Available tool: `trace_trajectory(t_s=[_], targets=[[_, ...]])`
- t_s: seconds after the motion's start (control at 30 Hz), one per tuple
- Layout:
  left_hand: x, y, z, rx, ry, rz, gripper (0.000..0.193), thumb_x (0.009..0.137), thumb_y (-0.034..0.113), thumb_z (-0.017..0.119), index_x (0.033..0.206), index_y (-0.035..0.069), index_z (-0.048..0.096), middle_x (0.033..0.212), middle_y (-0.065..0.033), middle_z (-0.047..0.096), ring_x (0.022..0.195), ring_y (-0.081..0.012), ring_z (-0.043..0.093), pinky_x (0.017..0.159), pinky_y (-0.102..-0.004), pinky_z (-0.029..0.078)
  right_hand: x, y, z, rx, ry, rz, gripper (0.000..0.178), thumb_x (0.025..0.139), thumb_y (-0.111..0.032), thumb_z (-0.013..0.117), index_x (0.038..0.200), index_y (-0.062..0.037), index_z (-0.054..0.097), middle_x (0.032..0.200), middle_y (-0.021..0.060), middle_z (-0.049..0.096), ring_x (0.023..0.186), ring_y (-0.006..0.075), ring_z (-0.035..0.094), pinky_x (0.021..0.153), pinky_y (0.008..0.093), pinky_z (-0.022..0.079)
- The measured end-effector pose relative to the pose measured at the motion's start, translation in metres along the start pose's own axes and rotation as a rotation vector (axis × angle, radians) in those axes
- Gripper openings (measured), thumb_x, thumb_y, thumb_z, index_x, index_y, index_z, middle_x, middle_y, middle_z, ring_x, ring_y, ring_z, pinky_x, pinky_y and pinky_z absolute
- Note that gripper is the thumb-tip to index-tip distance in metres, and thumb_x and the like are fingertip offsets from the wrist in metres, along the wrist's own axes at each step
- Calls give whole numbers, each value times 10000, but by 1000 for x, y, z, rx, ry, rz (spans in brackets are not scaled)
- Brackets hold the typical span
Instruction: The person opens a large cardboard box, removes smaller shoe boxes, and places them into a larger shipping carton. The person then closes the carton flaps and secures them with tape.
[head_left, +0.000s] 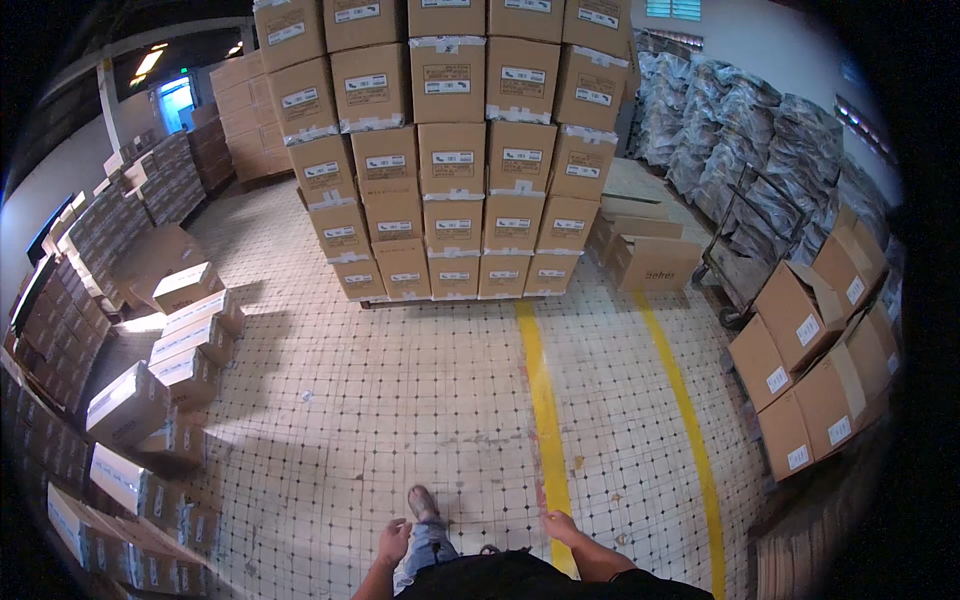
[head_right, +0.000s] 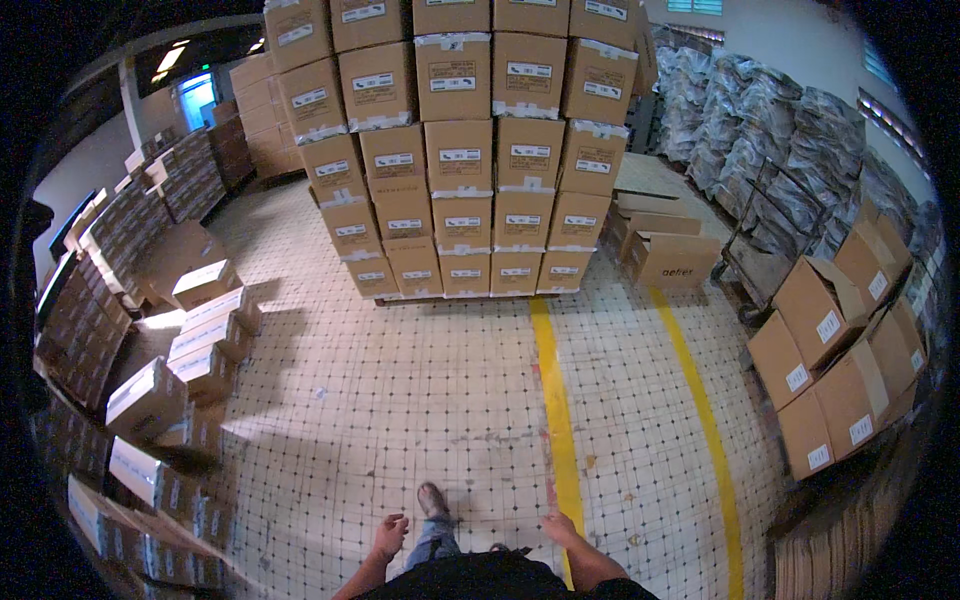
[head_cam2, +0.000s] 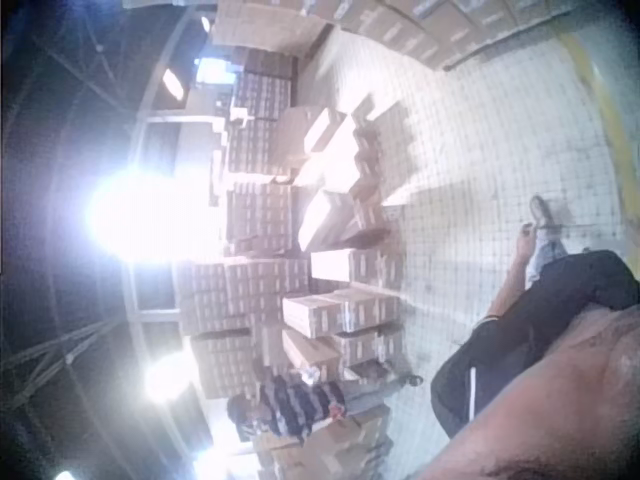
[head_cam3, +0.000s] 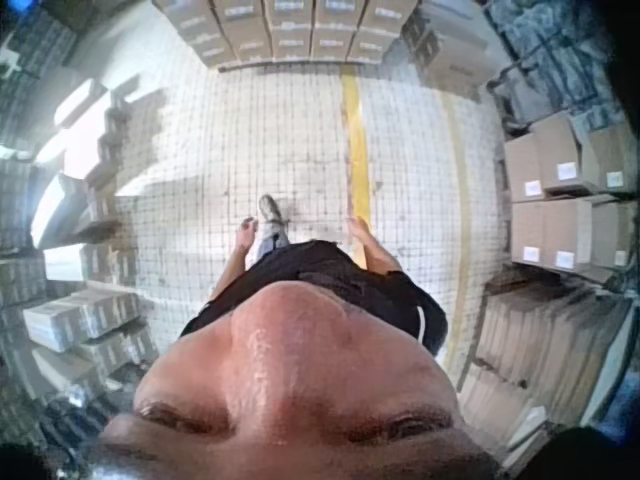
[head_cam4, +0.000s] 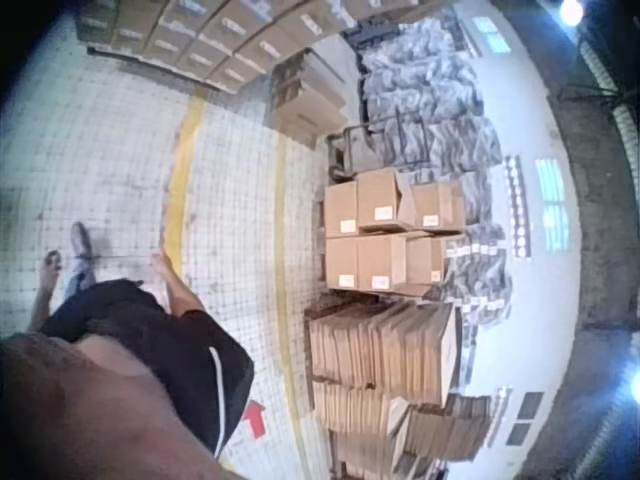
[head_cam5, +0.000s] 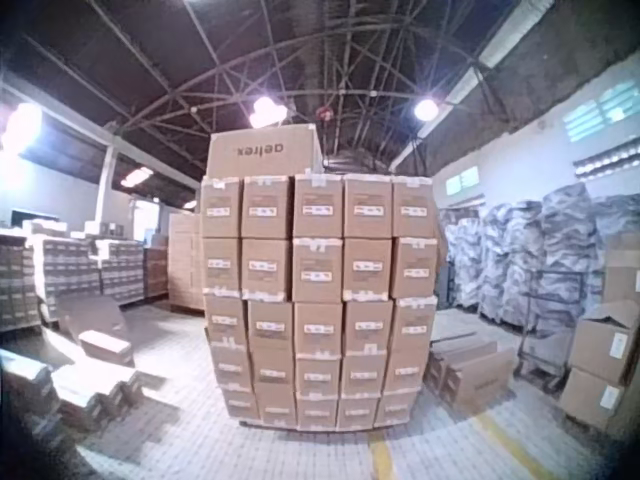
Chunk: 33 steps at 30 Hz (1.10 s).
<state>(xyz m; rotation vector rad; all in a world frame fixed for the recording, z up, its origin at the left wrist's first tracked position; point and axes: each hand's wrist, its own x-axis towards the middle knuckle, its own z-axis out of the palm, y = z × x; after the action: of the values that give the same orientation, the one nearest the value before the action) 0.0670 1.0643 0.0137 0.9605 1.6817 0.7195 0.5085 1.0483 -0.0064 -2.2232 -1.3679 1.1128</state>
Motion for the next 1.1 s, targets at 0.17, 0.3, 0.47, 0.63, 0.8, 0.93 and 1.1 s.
trace_trajectory(t_s=[0.17, 0.3, 0.47, 0.63, 0.8, 0.93, 1.1], targets=[[69, -8, -12, 353, -70, -58, 453, 853, 380, 634, 1113, 10, 663, 1068, -235, 669, 942, -303, 671, 836, -375, 522, 42, 26, 15, -223, -398, 221, 460, 876, -472, 502, 1012, -75, 691, 986, 202, 684, 956, 394, 632, 850, 467, 484], [141, -12, -28, 599, -379, -248, 426, 856, 381, 605, 1085, 31, 683, 1107, -234, 656, 1008, -343, 649, 878, -412, 509, 69, 23, 20, -588, -635, 41, 496, 865, -469, 532, 1192, -98, 561, 1115, 184, 657, 996, 391, 616, 889, 463, 474], [248, 21, -71, 822, -514, -154, 405, 868, 368, 579, 1076, 38, 686, 1136, -225, 647, 1041, -356, 632, 902, -432, 497, 108, -48, 14, -392, -464, 210, 716, 842, -494, 580, 1376, -98, 313, 1166, 203, 632, 1049, 393, 604, 925, 450, 465], [386, 94, -104, 1174, -445, 192, 399, 877, 361, 555, 1085, 43, 676, 1156, -221, 640, 1067, -373, 615, 923, -451, 484, 171, -136, 10, -27, -238, 340, 851, 826, -525, 616, 1476, -81, 293, 1190, 225, 620, 1090, 382, 601, 952, 426, 461], [483, 209, -62, 441, -65, 98, 467, 870, 377, 582, 1183, 31, 594, 1134, -239, 637, 1063, -389, 604, 920, -451, 472, 211, -211, 0, 195, -4, 251, 592, 869, -489, 604, 1236, -24, 584, 1070, 202, 679, 1022, 313, 650, 904, 391, 492], [520, 326, -26, 703, -242, 425, 540, 862, 403, 620, 1268, 56, 542, 1194, -241, 597, 1145, -387, 550, 968, -452, 453, 213, -212, -7, 139, 128, 194, 499, 879, -374, 609, 1234, -25, 574, 1092, 190, 674, 1002, 312, 648, 843, 419, 512], [567, 574, 9, 827, 28, 975, 621, 831, 346, 671, 1346, 83, 445, 1288, -226, 492, 1165, -401, 503, 965, -486, 441, 217, -142, -2, -126, -85, 384, 264, 857, -305, 627, 968, -66, 611, 844, 169, 682, 823, 323, 668, 714, 451, 521]])
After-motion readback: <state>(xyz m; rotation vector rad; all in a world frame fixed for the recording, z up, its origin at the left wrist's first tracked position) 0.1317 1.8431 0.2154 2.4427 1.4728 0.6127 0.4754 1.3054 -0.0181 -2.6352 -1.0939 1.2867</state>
